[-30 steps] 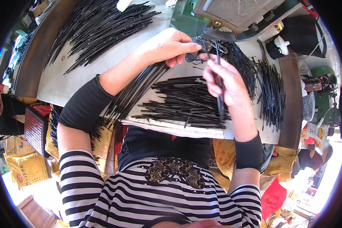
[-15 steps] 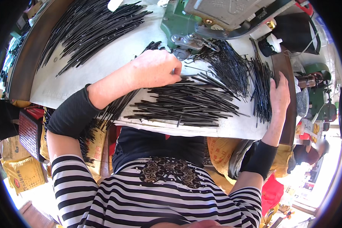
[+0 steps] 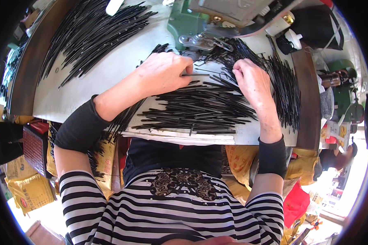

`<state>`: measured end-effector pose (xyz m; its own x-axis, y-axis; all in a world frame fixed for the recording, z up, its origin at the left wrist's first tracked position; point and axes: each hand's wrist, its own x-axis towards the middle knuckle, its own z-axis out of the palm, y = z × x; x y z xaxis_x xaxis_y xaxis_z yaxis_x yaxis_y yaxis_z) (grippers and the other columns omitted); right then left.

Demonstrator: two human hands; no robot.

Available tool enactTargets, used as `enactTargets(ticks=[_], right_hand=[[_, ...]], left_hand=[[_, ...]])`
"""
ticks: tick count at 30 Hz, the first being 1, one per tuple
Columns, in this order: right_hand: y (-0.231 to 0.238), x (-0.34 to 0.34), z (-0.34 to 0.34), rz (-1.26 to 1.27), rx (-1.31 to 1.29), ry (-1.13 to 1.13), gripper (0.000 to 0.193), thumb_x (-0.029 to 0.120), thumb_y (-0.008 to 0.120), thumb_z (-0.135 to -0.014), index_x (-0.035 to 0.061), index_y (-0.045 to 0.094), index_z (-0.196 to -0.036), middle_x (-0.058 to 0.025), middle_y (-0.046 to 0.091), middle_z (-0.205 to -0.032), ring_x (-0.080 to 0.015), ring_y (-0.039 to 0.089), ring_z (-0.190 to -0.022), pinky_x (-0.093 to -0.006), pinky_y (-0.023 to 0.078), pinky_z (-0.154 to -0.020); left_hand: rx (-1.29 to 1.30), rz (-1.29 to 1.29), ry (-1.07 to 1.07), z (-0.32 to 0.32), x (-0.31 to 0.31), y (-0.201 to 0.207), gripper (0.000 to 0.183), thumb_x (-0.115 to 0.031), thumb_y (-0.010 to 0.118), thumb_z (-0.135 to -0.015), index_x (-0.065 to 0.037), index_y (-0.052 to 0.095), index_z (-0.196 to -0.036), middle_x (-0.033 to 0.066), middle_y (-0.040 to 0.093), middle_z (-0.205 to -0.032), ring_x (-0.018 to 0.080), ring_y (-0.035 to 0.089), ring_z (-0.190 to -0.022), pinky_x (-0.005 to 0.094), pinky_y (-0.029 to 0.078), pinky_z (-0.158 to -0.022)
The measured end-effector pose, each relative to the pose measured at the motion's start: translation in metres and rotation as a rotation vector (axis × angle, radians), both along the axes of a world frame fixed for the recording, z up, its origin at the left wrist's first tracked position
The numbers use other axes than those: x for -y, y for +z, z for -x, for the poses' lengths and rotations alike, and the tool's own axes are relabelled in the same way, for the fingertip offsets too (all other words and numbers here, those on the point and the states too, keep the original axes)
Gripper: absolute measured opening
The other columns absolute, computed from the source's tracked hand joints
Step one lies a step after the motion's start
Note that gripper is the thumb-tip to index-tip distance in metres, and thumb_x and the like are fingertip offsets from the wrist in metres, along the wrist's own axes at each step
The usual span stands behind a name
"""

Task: The person assembles umbrella ribs by picking up rods and joints, aligning them by hand, and fastening them together using a press machine.

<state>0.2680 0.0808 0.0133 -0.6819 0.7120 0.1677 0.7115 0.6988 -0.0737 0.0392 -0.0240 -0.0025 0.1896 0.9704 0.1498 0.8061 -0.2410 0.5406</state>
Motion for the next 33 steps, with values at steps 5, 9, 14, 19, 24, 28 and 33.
enactTargets(ticks=[5,9,14,19,24,28,33], right_hand=[[0.001,0.003,0.003,0.017,0.03,-0.04,0.008,0.013,0.055,-0.083,0.0053,0.056,-0.083,-0.0105,0.059,-0.086,-0.0318,0.06,-0.079,-0.0422,0.047,-0.068],[0.003,0.003,0.0,0.019,0.006,-0.055,0.009,0.014,0.054,-0.083,0.0056,0.057,-0.087,-0.0107,0.061,-0.091,-0.0319,0.06,-0.081,-0.0424,0.047,-0.069],[0.011,0.009,0.0,0.194,-0.011,-0.083,0.013,0.013,0.056,-0.08,0.0056,0.06,-0.09,-0.0104,0.064,-0.085,-0.0296,0.062,-0.08,-0.0386,0.047,-0.07],[0.011,0.006,-0.005,0.244,-0.046,-0.141,0.012,0.014,0.057,-0.079,0.0044,0.061,-0.085,-0.0106,0.064,-0.078,-0.0277,0.062,-0.074,-0.0364,0.047,-0.066],[0.007,0.005,-0.002,0.312,-0.069,-0.18,0.011,0.014,0.058,-0.081,0.0045,0.062,-0.083,-0.0111,0.064,-0.074,-0.0276,0.061,-0.07,-0.0357,0.046,-0.064],[0.005,0.001,-0.011,0.378,-0.186,-0.155,0.012,0.014,0.058,-0.082,0.0033,0.062,-0.085,-0.0111,0.064,-0.07,-0.0251,0.061,-0.064,-0.0335,0.045,-0.061],[0.017,0.005,-0.005,0.556,-0.248,-0.18,0.013,0.01,0.056,-0.083,-0.0001,0.06,-0.09,-0.0072,0.061,-0.064,-0.0144,0.056,-0.053,-0.0278,0.044,-0.054]], left_hand=[[-0.147,-0.031,0.0,-0.001,-0.001,-0.002,0.013,-0.015,0.057,-0.077,-0.002,0.058,-0.08,0.0112,0.061,-0.067,0.0311,0.06,-0.067,0.0395,0.047,-0.063],[-0.159,-0.081,0.007,-0.001,-0.002,-0.007,0.012,-0.014,0.056,-0.079,-0.003,0.057,-0.079,0.0112,0.062,-0.074,0.0315,0.06,-0.073,0.0408,0.047,-0.065],[-0.091,-0.166,0.024,0.001,-0.001,-0.008,0.011,-0.015,0.056,-0.08,-0.004,0.057,-0.079,0.0108,0.061,-0.083,0.0308,0.06,-0.078,0.0402,0.047,-0.066],[-0.151,-0.12,-0.006,0.0,-0.001,-0.006,0.01,-0.014,0.056,-0.081,-0.004,0.057,-0.08,0.0105,0.061,-0.082,0.0309,0.06,-0.077,0.0403,0.047,-0.066],[-0.128,-0.133,0.0,0.001,-0.002,-0.007,0.01,-0.014,0.056,-0.08,-0.004,0.057,-0.08,0.0119,0.062,-0.082,0.0309,0.06,-0.078,0.0398,0.048,-0.066],[0.042,-0.026,0.024,0.006,-0.007,0.0,0.012,-0.013,0.056,-0.081,-0.003,0.059,-0.086,0.0123,0.063,-0.081,0.0283,0.061,-0.073,0.0373,0.048,-0.066],[0.381,0.083,-0.094,0.016,-0.017,-0.004,0.017,-0.012,0.054,-0.084,-0.003,0.06,-0.097,0.0059,0.062,-0.077,0.0153,0.056,-0.058,0.0289,0.045,-0.054]])
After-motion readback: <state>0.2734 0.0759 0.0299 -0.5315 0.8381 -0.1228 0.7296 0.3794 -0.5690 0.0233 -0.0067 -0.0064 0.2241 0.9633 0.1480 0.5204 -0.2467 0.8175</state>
